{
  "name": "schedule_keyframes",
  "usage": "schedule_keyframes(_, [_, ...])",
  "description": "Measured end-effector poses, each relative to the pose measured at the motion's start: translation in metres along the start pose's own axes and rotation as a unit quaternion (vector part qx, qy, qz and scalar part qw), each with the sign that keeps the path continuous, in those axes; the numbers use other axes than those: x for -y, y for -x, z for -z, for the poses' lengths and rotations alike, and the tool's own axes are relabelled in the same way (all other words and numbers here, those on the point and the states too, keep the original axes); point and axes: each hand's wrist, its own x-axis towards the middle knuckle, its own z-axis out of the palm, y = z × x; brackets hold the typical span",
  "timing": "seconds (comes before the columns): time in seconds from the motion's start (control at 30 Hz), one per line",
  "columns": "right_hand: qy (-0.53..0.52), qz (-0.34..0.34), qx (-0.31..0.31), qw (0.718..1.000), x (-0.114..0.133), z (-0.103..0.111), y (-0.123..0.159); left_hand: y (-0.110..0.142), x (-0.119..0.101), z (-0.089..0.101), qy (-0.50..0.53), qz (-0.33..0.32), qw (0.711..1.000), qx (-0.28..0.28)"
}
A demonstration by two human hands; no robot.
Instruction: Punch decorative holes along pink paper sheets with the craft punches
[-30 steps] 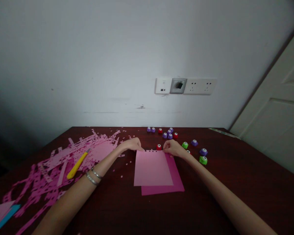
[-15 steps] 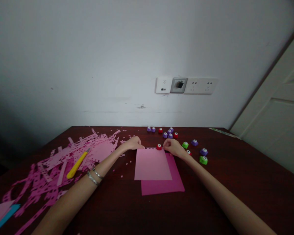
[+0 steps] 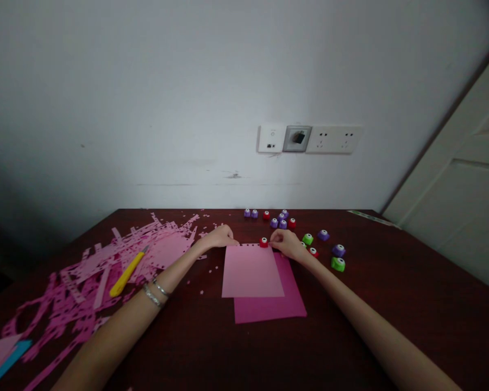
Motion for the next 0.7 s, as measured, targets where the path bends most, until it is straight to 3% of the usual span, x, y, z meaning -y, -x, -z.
schedule_keyframes(0.43, [-0.014, 0.003, 0.005, 1.0, -0.0037, -0.0011, -0.0016, -0.0017, 0.0023, 0.0013, -0.043, 0.006, 0.999, 0.009])
schedule_keyframes(0.7, [-0.029, -0.013, -0.007, 0.999, 0.0025, 0.0075, 0.0012, -0.0038, -0.0034, 0.0008, -0.039, -0.012, 0.99, -0.135])
